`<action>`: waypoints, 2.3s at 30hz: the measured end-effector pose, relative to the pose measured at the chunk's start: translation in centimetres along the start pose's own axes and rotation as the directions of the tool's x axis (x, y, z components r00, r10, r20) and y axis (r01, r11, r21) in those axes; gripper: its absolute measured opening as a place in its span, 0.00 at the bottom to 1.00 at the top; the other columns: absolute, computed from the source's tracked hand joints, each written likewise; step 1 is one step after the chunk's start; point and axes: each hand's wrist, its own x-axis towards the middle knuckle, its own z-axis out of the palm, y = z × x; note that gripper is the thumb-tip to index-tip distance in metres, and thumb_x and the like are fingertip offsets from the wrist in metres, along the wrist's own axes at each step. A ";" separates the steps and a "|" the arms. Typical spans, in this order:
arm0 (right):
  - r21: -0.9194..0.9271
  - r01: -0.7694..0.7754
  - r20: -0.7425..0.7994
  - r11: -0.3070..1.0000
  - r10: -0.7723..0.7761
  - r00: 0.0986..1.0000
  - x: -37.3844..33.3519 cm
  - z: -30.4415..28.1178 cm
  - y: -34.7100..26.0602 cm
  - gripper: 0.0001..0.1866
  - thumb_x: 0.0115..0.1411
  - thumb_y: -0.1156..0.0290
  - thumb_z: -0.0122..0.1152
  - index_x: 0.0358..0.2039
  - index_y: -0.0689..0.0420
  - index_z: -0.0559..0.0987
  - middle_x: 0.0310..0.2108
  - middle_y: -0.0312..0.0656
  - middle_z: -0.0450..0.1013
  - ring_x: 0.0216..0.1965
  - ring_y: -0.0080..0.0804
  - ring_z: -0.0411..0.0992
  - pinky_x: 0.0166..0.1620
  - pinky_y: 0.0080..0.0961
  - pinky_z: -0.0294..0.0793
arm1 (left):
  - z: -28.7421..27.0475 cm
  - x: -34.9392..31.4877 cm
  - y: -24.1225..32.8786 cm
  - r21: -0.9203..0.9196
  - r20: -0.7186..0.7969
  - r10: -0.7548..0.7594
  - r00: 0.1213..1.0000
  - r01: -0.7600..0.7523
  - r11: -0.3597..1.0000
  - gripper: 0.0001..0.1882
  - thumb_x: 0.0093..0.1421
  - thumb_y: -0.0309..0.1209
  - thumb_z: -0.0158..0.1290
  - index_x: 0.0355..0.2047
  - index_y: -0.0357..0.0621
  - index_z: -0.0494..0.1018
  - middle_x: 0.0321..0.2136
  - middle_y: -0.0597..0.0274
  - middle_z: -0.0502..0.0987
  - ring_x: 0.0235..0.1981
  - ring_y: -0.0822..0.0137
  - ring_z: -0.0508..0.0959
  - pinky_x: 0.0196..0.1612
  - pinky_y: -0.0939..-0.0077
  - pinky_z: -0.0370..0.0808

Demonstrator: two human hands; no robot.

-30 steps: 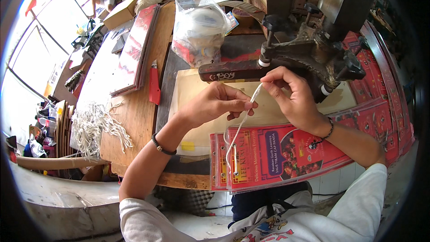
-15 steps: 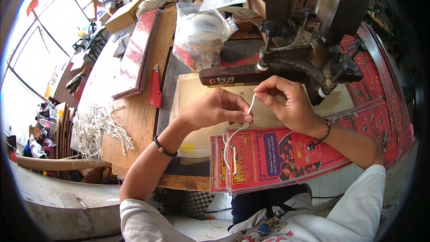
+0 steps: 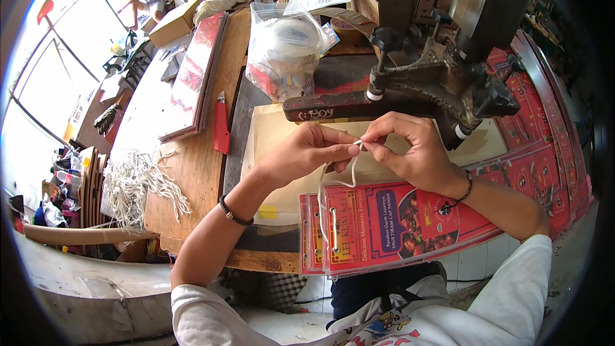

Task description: The person places a white string onto a stack of red paper products by hand and then secures them together by inserting the ends of the string into pre-made holes.

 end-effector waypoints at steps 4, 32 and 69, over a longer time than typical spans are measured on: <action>-0.038 0.120 -0.004 0.992 -0.120 0.993 -0.1 0.0 0.4 0.07 0.56 0.77 0.66 0.37 0.60 0.82 0.36 0.44 0.79 0.38 0.33 0.79 0.41 0.27 0.78 | 0.1 0.2 -0.2 0.043 0.016 0.025 1.000 -0.026 0.999 0.15 0.68 0.39 0.56 0.42 0.41 0.82 0.25 0.72 0.79 0.24 0.84 0.69 0.30 0.85 0.66; -0.035 0.088 -0.034 0.996 -0.089 0.995 -0.1 0.7 -0.6 0.04 0.63 0.78 0.59 0.39 0.62 0.77 0.36 0.42 0.76 0.34 0.29 0.76 0.36 0.24 0.74 | 2.9 -1.7 1.6 0.483 -0.288 0.239 0.927 -0.074 0.872 0.13 0.70 0.33 0.52 0.46 0.36 0.79 0.26 0.70 0.77 0.27 0.80 0.71 0.34 0.79 0.71; 0.155 -0.097 0.174 0.983 0.070 0.982 0.0 1.0 0.2 0.08 0.59 0.75 0.64 0.38 0.63 0.84 0.31 0.40 0.80 0.29 0.18 0.72 0.34 0.21 0.73 | 2.7 -2.2 -1.3 0.176 -0.330 0.249 0.911 -0.200 0.964 0.05 0.57 0.21 0.64 0.31 0.37 0.78 0.32 0.59 0.84 0.35 0.77 0.81 0.34 0.84 0.76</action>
